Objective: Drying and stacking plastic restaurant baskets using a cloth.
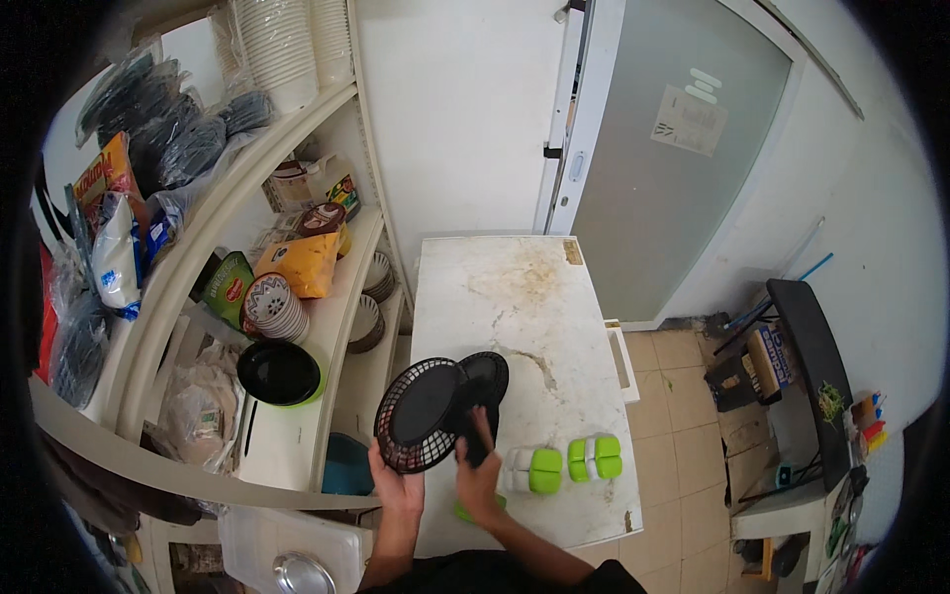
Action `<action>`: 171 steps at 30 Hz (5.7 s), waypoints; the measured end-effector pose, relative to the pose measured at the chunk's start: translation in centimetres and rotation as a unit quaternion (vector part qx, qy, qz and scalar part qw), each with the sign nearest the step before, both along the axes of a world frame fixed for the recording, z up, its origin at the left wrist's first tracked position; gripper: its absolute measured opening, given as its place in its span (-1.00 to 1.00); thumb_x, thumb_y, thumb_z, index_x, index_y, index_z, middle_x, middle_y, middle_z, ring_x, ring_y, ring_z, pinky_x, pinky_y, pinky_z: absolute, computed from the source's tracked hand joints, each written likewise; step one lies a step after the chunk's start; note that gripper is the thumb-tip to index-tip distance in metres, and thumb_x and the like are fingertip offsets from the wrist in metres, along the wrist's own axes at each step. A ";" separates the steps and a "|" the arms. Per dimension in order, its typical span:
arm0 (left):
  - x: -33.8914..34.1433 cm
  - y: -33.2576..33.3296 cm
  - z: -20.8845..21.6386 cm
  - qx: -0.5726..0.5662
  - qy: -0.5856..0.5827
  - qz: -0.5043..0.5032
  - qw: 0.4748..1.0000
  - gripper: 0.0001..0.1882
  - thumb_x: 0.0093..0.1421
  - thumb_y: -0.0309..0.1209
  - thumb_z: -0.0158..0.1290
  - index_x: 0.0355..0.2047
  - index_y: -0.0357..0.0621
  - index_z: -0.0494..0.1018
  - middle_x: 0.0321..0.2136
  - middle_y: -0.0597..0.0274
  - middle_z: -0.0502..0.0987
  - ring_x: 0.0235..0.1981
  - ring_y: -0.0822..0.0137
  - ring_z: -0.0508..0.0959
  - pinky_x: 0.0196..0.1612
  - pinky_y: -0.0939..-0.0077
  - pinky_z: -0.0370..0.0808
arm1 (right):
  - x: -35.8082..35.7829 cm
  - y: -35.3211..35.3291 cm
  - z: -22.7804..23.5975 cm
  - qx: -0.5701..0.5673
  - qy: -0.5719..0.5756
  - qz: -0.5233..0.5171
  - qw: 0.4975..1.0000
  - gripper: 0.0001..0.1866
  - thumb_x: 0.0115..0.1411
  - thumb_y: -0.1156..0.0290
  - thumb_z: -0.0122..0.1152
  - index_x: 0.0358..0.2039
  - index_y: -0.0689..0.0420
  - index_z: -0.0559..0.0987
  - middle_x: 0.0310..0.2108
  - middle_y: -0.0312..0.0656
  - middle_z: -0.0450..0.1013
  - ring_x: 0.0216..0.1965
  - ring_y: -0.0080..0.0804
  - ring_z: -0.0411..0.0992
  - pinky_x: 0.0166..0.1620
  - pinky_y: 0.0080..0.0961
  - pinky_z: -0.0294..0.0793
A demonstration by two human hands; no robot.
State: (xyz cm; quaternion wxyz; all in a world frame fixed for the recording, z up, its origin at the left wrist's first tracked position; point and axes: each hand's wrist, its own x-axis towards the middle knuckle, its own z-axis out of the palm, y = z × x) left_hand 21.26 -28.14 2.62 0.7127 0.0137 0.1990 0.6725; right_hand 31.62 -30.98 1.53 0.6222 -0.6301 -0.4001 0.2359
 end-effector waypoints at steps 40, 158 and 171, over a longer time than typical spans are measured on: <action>0.6 -1.6 -0.4 0.173 0.336 -0.181 0.908 -0.03 0.01 -0.16 0.21 0.31 -0.22 -0.06 0.15 0.09 0.22 0.19 0.28 0.23 0.25 0.41 0.15 | 2.7 1.8 7.3 0.064 -0.154 0.133 0.977 -0.56 -0.05 0.63 0.13 -0.08 0.39 0.41 -0.17 0.22 0.44 -0.08 0.15 0.43 -0.01 -0.25 0.41; -0.5 0.5 -2.3 0.148 0.124 -0.184 0.964 -0.31 0.09 -0.60 0.06 0.24 -0.25 0.09 0.15 0.02 0.30 0.08 0.19 0.42 0.07 0.35 0.45 | 2.7 -1.9 1.3 0.109 -0.305 0.124 0.938 -0.50 -0.15 0.48 0.27 -0.08 0.03 0.60 0.10 -0.23 0.41 0.17 -0.16 0.28 0.20 -0.28 0.10; 0.1 -2.1 -1.6 -0.001 0.133 -0.141 0.981 -0.56 0.37 -0.15 -0.20 0.01 -0.30 0.35 -0.07 0.07 0.50 -0.07 0.23 0.54 0.00 0.35 0.51 | 3.4 -0.8 1.7 0.111 -0.273 0.127 0.947 -0.50 0.04 0.53 0.16 0.07 0.13 0.48 0.14 -0.10 0.36 0.28 -0.11 0.17 0.33 -0.14 -0.06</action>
